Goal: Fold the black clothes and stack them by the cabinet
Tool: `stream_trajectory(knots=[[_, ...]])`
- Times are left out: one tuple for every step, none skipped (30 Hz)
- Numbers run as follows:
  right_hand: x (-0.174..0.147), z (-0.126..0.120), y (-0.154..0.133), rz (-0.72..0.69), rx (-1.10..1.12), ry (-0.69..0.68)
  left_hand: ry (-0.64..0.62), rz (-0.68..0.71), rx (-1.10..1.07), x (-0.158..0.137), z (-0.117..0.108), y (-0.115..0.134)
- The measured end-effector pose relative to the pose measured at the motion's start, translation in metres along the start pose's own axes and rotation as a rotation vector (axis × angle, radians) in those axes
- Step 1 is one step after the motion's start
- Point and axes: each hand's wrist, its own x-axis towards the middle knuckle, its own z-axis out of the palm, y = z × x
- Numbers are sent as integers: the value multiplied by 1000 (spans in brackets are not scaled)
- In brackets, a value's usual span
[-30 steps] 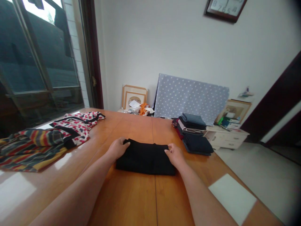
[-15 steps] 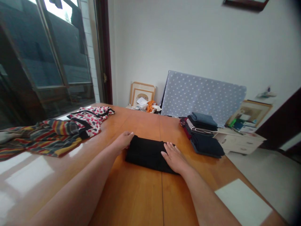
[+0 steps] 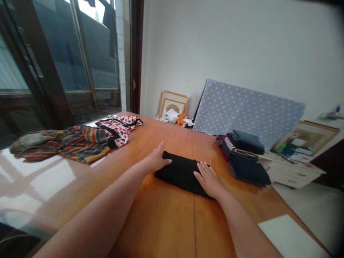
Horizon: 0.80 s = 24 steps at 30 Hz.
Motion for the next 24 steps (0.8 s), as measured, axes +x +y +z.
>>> stream_trajectory(knots=[[0,0,0,-1,0,-3,3,27,58,1,2,-1],[-1,-1,0,-3,1,-5,-1,41,113,2,3,-2],[-1,-1,-1,-5,2,-6,-8,47,167,3,4,-3],[-1,-2,-1,-7,4,-7,-19,48,219,3,5,-4],[-2,-3,-1,-7,5,-7,-31,48,269,4,5,-4],[-2,-3,-2,-8,5,-8,-44,51,312,3,5,-4],[-2,-4,-2,-8,4,-10,-56,56,348,3,4,-4],[-2,-4,-3,-7,2,-13,-68,65,375,2,3,-4],[-2,-4,-3,-7,0,-16,-78,73,396,0,2,-3],[-2,-4,-3,-6,-3,-17,-79,75,418,-1,1,-2],[-2,-4,-3,-4,-4,-17,-67,73,444,-3,0,0],[-2,-4,-3,-2,-3,-16,-40,71,475,-5,-1,3],[-2,-4,-3,-1,-2,-14,3,76,506,-7,-2,6],[-2,-3,-3,-1,-1,-11,53,96,531,-9,-2,11],[-2,-3,-3,-3,0,-10,99,136,543,-11,-1,15],[-2,-3,-3,-6,1,-9,126,200,543,-13,0,20],[-2,-4,-3,-8,3,-9,131,280,530,-15,3,24],[-2,-4,-3,-10,5,-10,114,365,513,-16,7,27],[-2,-4,-3,-10,8,-12,78,450,499,-18,12,28],[-2,-4,-3,-8,11,-13,28,523,492,-18,17,28],[-2,-5,-4,-4,13,-15,-27,572,493,-19,22,27],[-3,-5,-4,3,14,-19,-83,590,500,-18,26,24],[-3,-6,-4,10,14,-25,-138,580,513,-18,30,20],[-4,-7,-5,18,12,-31,-187,552,528,-17,33,16]])
